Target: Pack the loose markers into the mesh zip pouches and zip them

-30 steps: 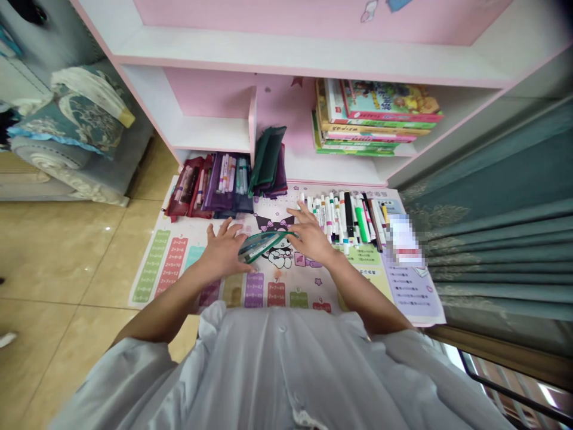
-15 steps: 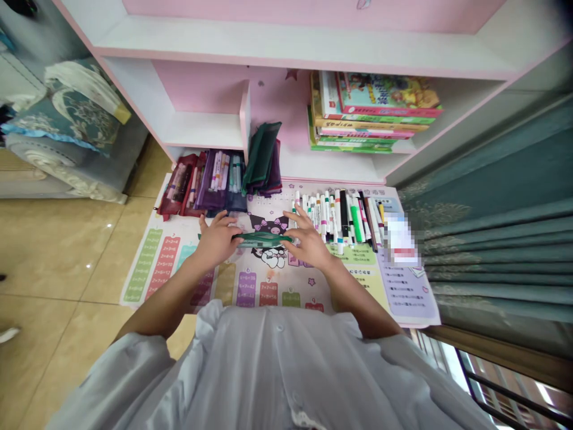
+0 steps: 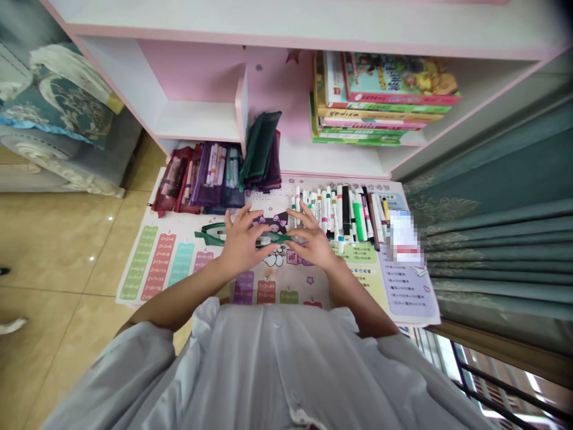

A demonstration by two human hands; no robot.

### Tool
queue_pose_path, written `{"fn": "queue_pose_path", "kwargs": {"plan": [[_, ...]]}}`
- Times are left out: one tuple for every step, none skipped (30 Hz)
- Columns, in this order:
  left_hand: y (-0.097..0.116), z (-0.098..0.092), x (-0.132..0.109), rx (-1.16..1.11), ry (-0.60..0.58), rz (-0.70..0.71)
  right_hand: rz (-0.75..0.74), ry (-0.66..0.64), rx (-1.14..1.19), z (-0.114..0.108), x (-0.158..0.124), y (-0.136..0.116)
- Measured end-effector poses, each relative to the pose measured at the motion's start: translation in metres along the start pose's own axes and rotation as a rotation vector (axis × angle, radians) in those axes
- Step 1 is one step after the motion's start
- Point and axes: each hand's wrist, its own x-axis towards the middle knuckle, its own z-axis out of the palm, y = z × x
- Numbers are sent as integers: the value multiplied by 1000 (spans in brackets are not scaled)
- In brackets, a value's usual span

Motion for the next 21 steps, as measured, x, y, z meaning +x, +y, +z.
{"fn": "queue_pose_path", "kwargs": {"plan": [[5, 5, 2, -8, 0, 24, 5, 1, 1, 0, 0, 0], [10, 9, 5, -11, -5, 41, 18, -3, 0, -1, 0, -1], [14, 13, 7, -7, -15, 48, 36, -10, -2, -1, -1, -1], [17, 17, 9, 2, -23, 50, 52, -19, -4, -1, -1, -2], [19, 20, 12, 12, -26, 51, 63, -27, -7, -2, -1, -2], [21, 22, 14, 21, -25, 51, 71, -34, -12, -2, -2, -2], [23, 25, 15, 25, -24, 51, 76, -38, -18, -2, -2, -2], [25, 26, 17, 24, -24, 51, 74, -34, -23, -3, -2, -2], [26, 27, 18, 21, -27, 48, 68, -26, -26, -2, -3, -2], [28, 27, 19, 16, -35, 44, 63, -17, -29, -2, -3, -2], [29, 27, 20, 13, -43, 36, 58, -10, -31, -1, -4, -1], [31, 26, 21, 15, -56, 25, 49, -2, -30, 0, -4, 0], [33, 25, 22, 22, -73, 12, 36, 8, -26, 1, -5, 1], [34, 23, 23, 31, -93, 0, 19, 19, -20, 2, -5, 2], [36, 21, 25, 41, -116, -11, 0, 32, -13, 3, -5, 3], [37, 19, 27, 51, -141, -20, -21, 48, -5, 5, -6, 4], [38, 17, 28, 60, -165, -26, -42, 62, 2, 6, -6, 5], [40, 16, 30, 69, -189, -29, -55, 69, 8, 7, -6, 5], [41, 15, 32, 77, -210, -29, -59, 71, 11, 8, -7, 5], [41, 14, 34, 86, -230, -27, -56, 67, 12, 9, -7, 5], [42, 13, 36, 93, -246, -22, -48, 61, 11, 9, -7, 5]]}}
